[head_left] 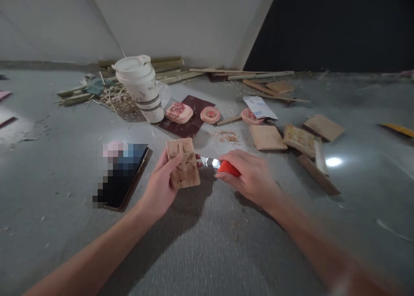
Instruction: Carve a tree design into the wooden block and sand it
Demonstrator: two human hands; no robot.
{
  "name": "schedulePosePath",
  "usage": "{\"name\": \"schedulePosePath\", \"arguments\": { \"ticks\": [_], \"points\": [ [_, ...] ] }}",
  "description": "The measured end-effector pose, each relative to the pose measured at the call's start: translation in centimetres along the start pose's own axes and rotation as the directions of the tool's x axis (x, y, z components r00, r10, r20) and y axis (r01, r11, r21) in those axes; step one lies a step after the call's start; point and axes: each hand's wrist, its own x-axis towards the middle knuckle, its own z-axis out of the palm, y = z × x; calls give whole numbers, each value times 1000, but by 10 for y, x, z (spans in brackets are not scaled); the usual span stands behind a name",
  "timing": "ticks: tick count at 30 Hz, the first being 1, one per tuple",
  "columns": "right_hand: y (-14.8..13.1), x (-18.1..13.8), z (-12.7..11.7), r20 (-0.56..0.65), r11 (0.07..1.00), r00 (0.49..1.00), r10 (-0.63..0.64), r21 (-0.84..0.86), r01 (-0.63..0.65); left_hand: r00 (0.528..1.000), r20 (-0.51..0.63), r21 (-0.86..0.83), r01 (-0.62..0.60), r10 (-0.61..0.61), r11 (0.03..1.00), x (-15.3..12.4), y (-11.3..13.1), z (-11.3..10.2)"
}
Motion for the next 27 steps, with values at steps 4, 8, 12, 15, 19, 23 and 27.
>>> {"name": "schedulePosePath", "arguments": {
  "ticks": [4,8,12,15,19,23,27],
  "points": [
    [2,-1,3,-5,999,1000,-9,49,9,999,19,-24,47,-47,999,-3,1,-2],
    [6,1,3,-22,992,999,38,122,-35,996,44,-39,84,-83,996,-5,3,-3],
    [10,3,0,-52,980,991,122,165,-112,995,9,-31,96,-95,995,-7,4,-3],
    [9,3,-2,-59,972,986,157,185,-144,994,-5,-29,111,-111,993,-9,4,-4],
    [7,3,-3,-51,961,982,181,220,-166,993,2,-21,116,-116,993,-10,5,-4],
    [7,3,-3,-46,959,980,193,220,-179,991,28,-39,132,-131,990,-10,8,0],
    [6,4,-4,-36,956,978,204,221,-192,989,34,-50,143,-141,988,-11,10,1]
  ]
}}
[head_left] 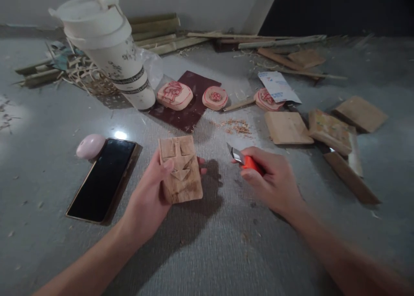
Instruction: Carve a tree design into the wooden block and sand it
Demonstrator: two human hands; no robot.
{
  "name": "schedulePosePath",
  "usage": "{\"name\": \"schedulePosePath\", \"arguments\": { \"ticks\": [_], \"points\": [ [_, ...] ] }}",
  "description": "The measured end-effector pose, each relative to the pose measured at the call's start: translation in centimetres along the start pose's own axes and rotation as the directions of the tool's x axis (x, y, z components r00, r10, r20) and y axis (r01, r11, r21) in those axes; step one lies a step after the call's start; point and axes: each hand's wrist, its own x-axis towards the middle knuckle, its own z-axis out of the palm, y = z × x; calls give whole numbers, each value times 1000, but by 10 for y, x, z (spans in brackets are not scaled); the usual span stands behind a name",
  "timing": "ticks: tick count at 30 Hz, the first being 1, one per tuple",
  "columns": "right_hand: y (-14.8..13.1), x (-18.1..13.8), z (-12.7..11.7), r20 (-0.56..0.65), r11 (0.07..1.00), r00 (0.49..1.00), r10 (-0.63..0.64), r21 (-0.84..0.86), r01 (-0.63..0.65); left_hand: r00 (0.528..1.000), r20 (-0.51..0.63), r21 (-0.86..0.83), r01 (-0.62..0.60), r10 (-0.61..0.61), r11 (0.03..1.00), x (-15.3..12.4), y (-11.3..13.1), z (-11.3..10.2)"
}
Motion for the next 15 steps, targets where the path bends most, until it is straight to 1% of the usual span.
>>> {"name": "schedulePosePath", "arguments": {
  "ticks": [9,15],
  "points": [
    [-1,-1,-2,20,1000,1000,15,3,-15,999,15,-18,43,-43,999,0,2,-2],
    [-4,1,-4,33,1000,999,6,-19,-5,999,24,-22,42,-41,999,-2,4,0]
  ]
}}
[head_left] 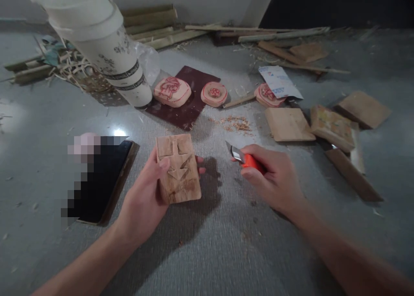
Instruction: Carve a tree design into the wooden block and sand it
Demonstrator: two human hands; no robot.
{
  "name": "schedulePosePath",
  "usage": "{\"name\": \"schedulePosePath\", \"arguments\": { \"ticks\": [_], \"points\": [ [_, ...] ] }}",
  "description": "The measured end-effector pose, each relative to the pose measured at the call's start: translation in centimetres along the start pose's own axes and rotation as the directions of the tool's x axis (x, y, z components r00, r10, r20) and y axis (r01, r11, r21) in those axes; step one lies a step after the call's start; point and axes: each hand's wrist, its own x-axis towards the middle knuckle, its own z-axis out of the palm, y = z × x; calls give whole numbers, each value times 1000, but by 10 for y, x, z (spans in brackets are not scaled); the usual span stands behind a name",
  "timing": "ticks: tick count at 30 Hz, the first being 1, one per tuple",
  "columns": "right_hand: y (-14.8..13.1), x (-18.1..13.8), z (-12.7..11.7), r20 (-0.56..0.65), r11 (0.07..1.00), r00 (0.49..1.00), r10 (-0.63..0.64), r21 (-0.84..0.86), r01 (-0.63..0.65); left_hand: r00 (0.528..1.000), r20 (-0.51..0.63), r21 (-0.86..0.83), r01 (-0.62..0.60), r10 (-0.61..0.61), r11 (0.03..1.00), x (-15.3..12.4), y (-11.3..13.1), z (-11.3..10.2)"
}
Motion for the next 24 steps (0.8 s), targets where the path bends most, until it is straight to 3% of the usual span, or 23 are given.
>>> {"name": "schedulePosePath", "arguments": {
  "ticks": [16,24],
  "points": [
    [-1,0,0,6,1000,1000,15,17,-15,1000,-20,-18,8,-9,1000,1,0,0],
    [-3,2,-1,-8,998,998,-61,-24,60,1000,-13,-34,2,-2,999,-1,0,-1]
  ]
}}
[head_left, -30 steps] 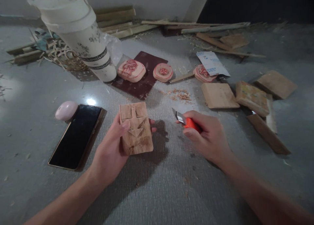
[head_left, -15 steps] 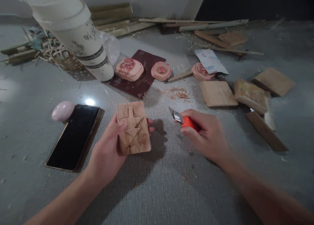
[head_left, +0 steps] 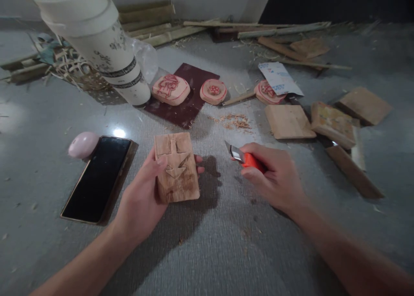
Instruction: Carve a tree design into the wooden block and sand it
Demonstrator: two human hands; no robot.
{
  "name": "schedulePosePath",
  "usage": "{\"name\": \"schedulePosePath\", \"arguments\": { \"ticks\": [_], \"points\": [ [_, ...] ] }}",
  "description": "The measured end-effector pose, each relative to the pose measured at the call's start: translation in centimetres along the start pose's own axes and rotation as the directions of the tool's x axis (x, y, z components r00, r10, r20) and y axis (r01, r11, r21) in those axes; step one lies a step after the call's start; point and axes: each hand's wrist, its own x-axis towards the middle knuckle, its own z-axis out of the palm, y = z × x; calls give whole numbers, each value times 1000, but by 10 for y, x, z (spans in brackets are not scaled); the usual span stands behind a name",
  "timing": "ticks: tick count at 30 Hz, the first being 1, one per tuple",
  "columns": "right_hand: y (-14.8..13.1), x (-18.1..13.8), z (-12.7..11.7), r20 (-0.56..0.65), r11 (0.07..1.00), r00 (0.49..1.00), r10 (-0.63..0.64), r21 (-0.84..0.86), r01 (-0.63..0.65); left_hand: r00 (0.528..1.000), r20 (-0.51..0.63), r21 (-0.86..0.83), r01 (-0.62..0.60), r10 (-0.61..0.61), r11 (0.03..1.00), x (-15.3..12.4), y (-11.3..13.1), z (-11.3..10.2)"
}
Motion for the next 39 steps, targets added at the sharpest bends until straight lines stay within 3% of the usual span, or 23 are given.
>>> {"name": "schedulePosePath", "arguments": {
  "ticks": [13,20,30,39],
  "points": [
    [-5,-11,0,227,947,972,-57,-295,125,995,-44,169,-84,93,982,3,-6,0],
    [-5,-11,1,248,940,968,-33,-321,115,995,-62,126,-68,76,990,5,-7,0],
    [-1,-12,3,293,946,956,-25,-302,117,996,-57,243,-55,71,969,2,-5,2],
    [-4,-14,4,341,959,940,16,-270,82,986,-85,387,-99,142,917,1,-6,0]
  ]
}}
